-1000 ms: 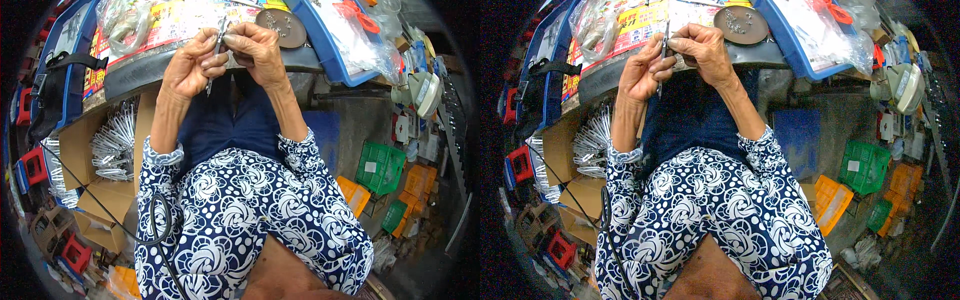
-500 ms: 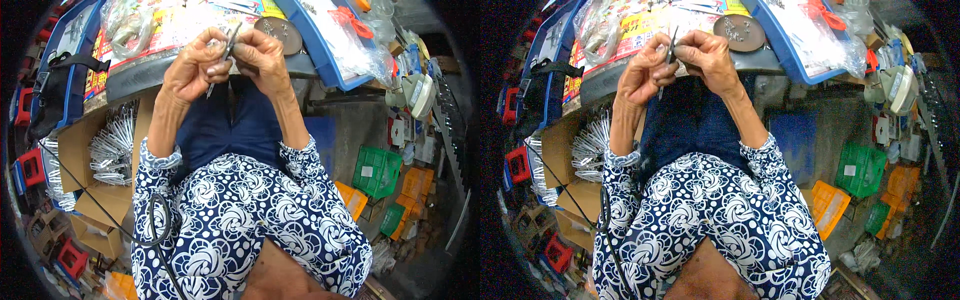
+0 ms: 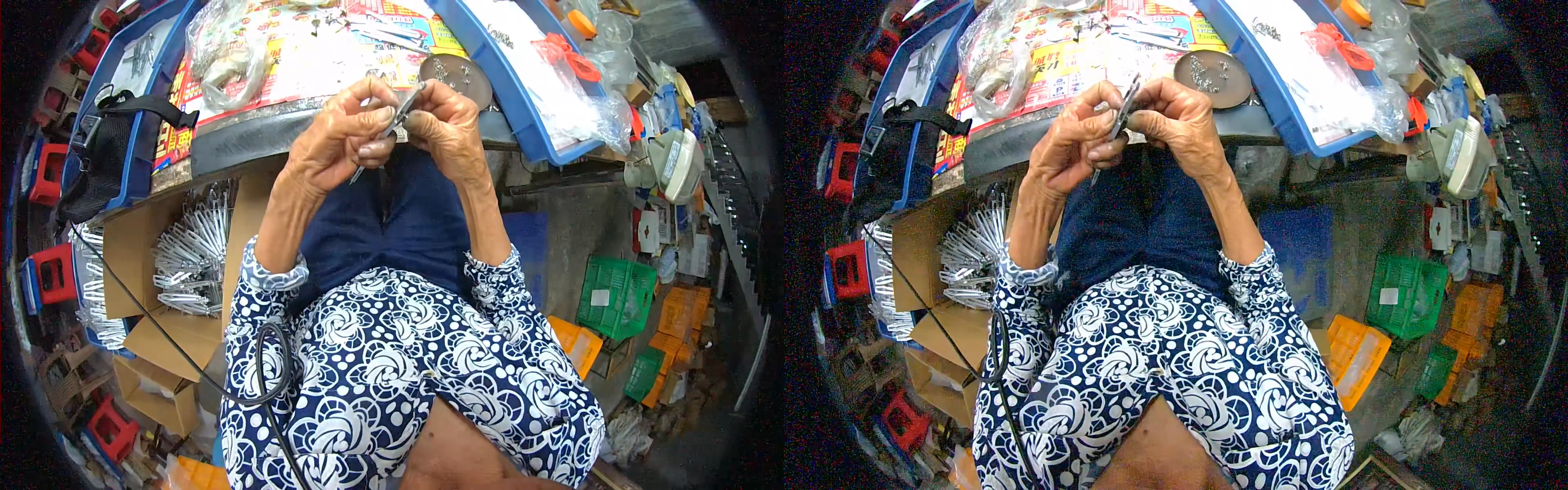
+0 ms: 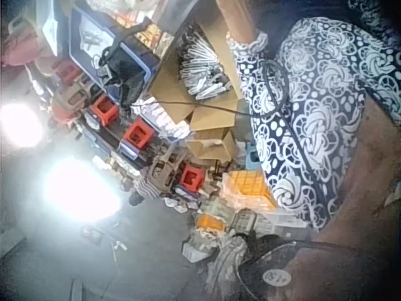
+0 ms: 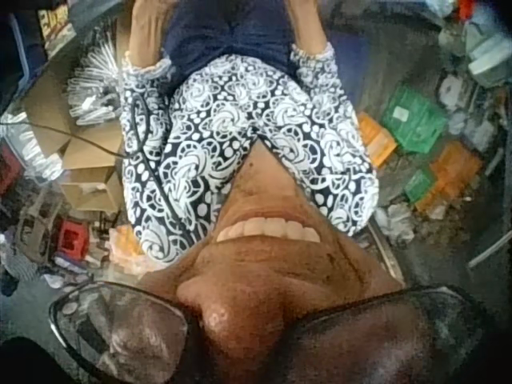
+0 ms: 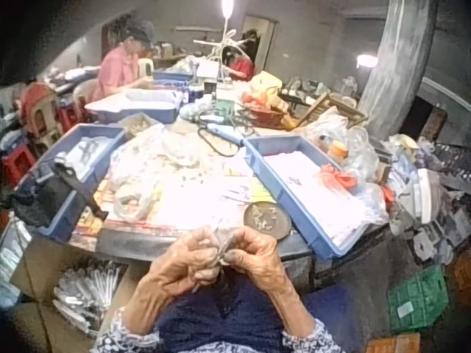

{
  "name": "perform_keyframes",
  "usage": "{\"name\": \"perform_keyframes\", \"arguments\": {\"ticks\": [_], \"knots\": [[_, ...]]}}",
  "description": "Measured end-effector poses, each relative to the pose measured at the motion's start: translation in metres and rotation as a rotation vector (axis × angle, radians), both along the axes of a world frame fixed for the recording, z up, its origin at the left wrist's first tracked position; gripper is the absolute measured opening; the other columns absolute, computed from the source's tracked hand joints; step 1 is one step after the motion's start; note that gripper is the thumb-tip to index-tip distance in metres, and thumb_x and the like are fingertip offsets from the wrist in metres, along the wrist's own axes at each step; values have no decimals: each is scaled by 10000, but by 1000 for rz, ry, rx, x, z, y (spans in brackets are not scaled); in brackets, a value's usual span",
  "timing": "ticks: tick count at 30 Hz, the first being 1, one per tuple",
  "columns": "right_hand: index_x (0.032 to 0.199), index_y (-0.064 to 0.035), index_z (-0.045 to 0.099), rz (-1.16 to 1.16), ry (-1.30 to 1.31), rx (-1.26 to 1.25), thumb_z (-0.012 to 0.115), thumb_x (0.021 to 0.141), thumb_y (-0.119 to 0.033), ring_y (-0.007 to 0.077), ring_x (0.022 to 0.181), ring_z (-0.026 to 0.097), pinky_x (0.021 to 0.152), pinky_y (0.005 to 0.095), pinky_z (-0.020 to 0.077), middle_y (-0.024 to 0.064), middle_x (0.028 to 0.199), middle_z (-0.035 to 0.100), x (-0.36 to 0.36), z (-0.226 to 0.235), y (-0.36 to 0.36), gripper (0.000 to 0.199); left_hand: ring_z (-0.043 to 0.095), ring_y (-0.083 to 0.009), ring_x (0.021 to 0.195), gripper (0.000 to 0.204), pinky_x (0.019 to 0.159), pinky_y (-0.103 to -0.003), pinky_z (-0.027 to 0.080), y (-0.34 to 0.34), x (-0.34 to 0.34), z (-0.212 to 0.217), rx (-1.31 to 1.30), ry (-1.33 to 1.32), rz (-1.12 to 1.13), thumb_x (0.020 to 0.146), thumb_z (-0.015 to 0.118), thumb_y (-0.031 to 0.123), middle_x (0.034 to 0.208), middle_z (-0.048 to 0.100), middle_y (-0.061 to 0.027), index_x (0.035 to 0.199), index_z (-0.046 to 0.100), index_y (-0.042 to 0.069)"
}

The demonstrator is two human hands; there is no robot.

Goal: Assembling and inspecting small metal hardware components using tweezers at a manual workstation.

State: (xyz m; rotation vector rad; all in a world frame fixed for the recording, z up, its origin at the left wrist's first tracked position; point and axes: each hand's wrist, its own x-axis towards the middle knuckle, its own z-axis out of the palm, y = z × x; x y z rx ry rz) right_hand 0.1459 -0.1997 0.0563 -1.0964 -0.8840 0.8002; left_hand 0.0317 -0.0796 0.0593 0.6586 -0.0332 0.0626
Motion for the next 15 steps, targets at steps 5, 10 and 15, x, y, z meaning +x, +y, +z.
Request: {"name": "perform_keyframes", "arguments": {"ticks": [5, 10, 15], "knots": [[939, -18, 471, -69, 22, 84, 605, 747, -76, 74, 685, 493, 547, 168, 385, 30, 797, 529, 3, -9, 4, 241, 368, -50, 447, 255, 390, -160, 281, -4, 4, 2, -2, -22, -10, 759, 593, 115, 649, 455, 5, 981, 502, 28], [889, -14, 500, -75, 91, 213, 597, 755, -92, 48, 575, 436, 481, 153, 331, 7, 720, 516, -8, -9, 13, 183, 381, -41, 471, 247, 408, -151, 290, -5, 1, -3, 136, 48, 99, 794, 549, 140, 641, 489, 3, 996, 520, 2], [914, -28, 486, -179, 222, -76, 618, 746, -122, 34, 526, 405, 466, 145, 303, -9, 731, 521, 1, -17, 15, 234, 383, -45, 492, 226, 416, -157, 279, -1, 12, -16, 265, 81, 215, 819, 522, 182, 634, 478, 9, 964, 540, 9]]}}
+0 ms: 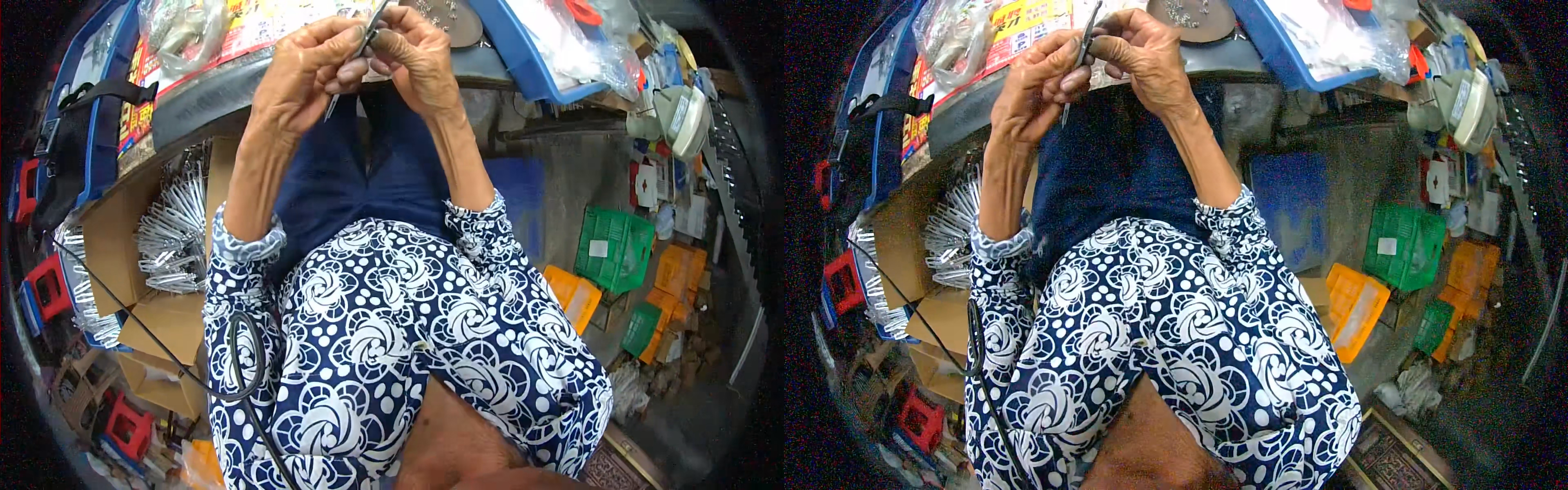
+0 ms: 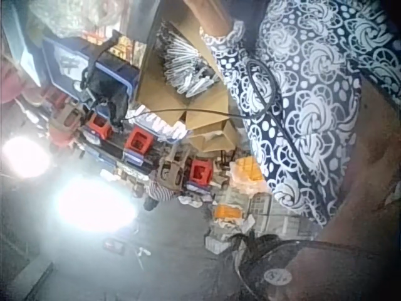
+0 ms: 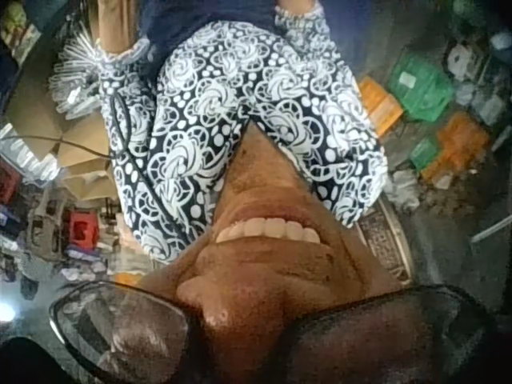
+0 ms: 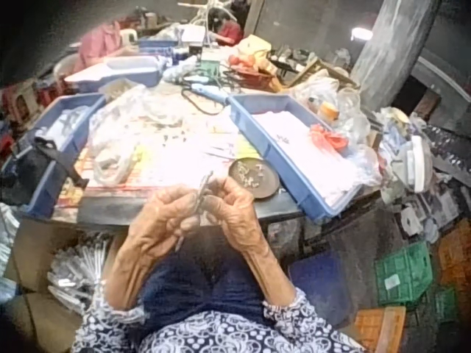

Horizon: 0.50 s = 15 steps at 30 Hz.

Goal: Assembling and inspecting small metal hardware components using tweezers at a manual workstation.

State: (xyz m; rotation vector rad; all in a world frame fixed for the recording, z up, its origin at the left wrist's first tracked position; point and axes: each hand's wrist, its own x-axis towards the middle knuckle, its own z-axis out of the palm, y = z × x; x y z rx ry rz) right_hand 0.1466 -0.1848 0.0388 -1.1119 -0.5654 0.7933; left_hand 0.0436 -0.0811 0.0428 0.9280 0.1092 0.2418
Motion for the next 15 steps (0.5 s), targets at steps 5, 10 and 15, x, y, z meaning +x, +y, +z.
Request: {"name": "perform_keyframes", "arguments": {"ticks": [5, 10, 15], "knots": [[845, 9, 526, 36, -54, 173, 657, 710, -120, 31, 509, 442, 428, 153, 347, 14, 658, 529, 10, -27, 5, 228, 408, -57, 492, 164, 405, -152, 281, 3, 7, -14, -24, 44, 69, 807, 538, 146, 629, 484, -8, 860, 544, -9], [843, 3, 524, 36, -48, 85, 630, 733, -100, 29, 502, 442, 420, 147, 324, 10, 648, 535, 17, -43, 14, 184, 427, -68, 492, 119, 401, -154, 285, 15, 16, -32, -115, 77, 74, 784, 562, 112, 630, 495, -21, 787, 543, -6], [803, 0, 539, 21, -65, -13, 645, 718, -105, 19, 472, 428, 387, 147, 312, -9, 595, 520, 17, -42, 22, 171, 410, -55, 481, 115, 396, -153, 274, 23, 17, -39, -147, 106, 73, 785, 560, 122, 632, 501, -20, 784, 541, 8]]}}
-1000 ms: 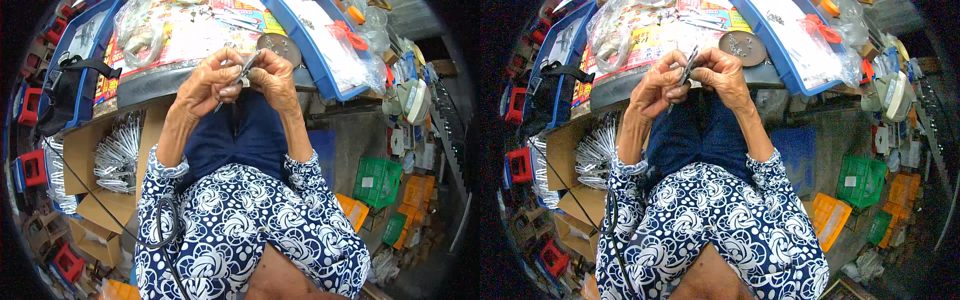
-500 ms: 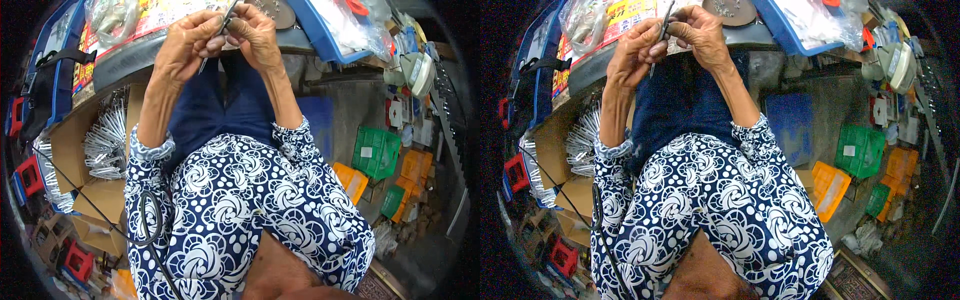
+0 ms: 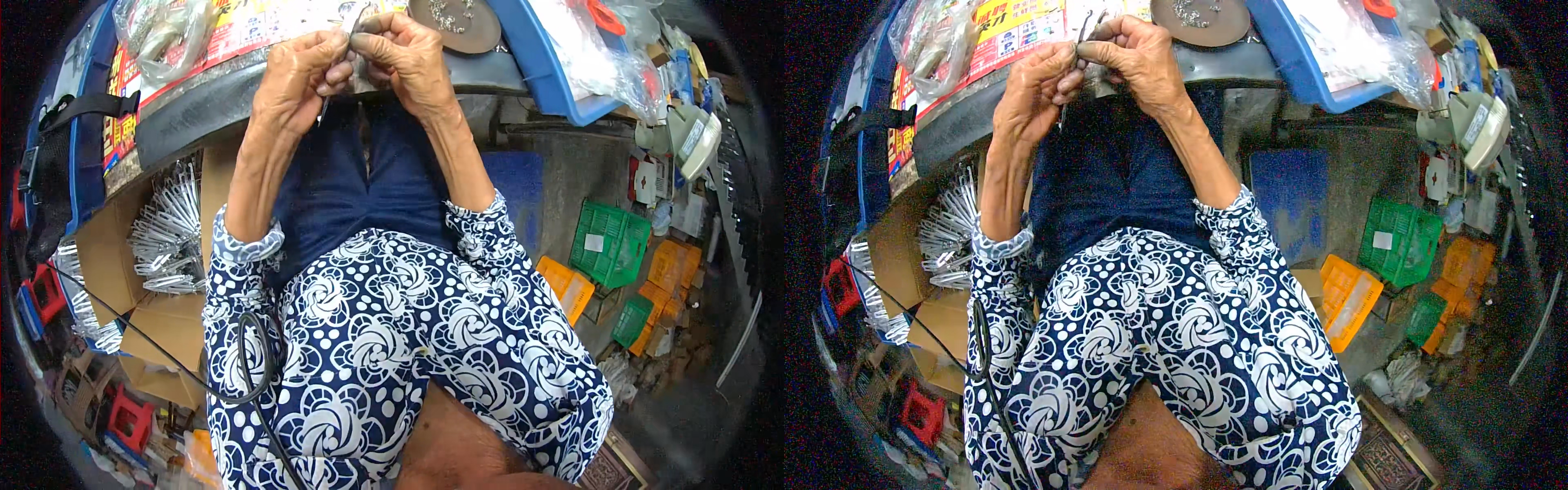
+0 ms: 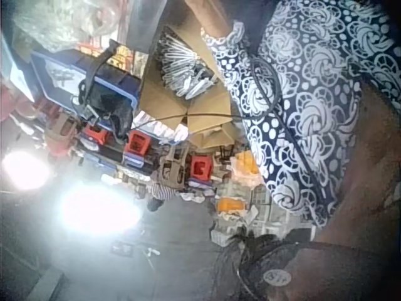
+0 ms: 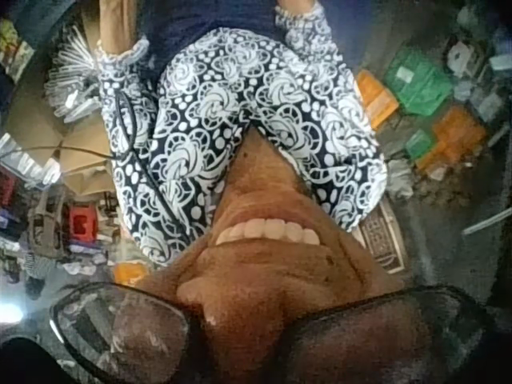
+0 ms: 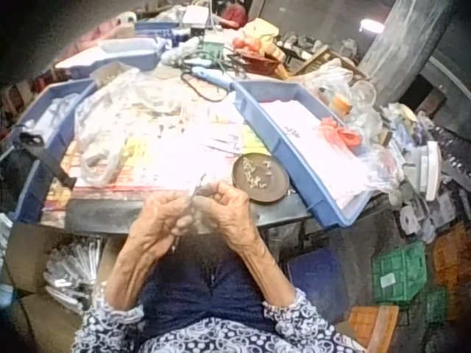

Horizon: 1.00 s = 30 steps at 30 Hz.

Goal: Assembling and inspecting small metal hardware components using tweezers at a manual workstation.

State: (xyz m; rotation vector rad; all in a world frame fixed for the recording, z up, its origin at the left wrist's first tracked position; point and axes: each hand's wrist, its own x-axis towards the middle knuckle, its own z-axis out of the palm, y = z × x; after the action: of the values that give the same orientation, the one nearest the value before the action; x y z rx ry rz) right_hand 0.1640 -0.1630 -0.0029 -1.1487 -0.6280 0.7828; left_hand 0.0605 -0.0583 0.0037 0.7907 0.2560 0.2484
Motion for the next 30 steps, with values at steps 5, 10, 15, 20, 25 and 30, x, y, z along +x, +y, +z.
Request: {"name": "perform_keyframes", "arguments": {"ticks": [5, 10, 15, 20, 25, 30], "knots": [[758, 8, 558, 18, 74, 59, 625, 734, -118, 23, 482, 442, 412, 149, 336, -3, 564, 520, -7, 18, 2, 145, 383, -44, 454, 131, 385, -158, 263, 3, -3, 3, 21, 33, -1, 793, 550, 140, 642, 515, -30, 777, 535, 12], [768, -22, 545, -41, -52, -166, 570, 784, -165, 19, 497, 395, 427, 151, 284, -43, 621, 492, -12, 41, 7, 146, 366, -40, 431, 148, 377, -160, 260, -3, -8, 17, 133, 89, 34, 808, 525, 153, 618, 513, -23, 757, 532, 14], [726, -18, 568, -104, -247, -193, 567, 784, -172, 18, 502, 399, 431, 159, 303, -42, 588, 491, -19, 43, 9, 165, 378, -28, 469, 157, 414, -157, 280, -6, -14, 18, 333, 126, 57, 820, 506, 196, 628, 492, 13, 783, 517, 43], [715, -11, 561, -145, -279, -98, 566, 773, -144, 25, 487, 406, 426, 167, 314, -33, 580, 500, -24, 43, 9, 145, 389, -32, 445, 137, 388, -152, 284, -16, -15, 16, 435, 106, 210, 808, 502, 135, 581, 495, 1, 777, 529, 4], [707, -16, 559, -113, -243, -97, 566, 766, -128, 29, 474, 412, 417, 172, 320, -20, 575, 509, -29, 48, 4, 127, 400, -36, 460, 126, 406, -153, 302, -27, -26, 28, 513, 132, 266, 803, 510, 125, 582, 491, 1, 789, 522, 1], [734, -8, 545, -86, -318, -27, 562, 734, -118, 101, 501, 466, 454, 233, 390, 28, 624, 523, -30, 39, 1, 111, 394, -37, 462, 117, 407, -158, 298, -34, -34, 26, 513, 116, 279, 800, 480, 106, 590, 492, -4, 802, 508, -8]]}}
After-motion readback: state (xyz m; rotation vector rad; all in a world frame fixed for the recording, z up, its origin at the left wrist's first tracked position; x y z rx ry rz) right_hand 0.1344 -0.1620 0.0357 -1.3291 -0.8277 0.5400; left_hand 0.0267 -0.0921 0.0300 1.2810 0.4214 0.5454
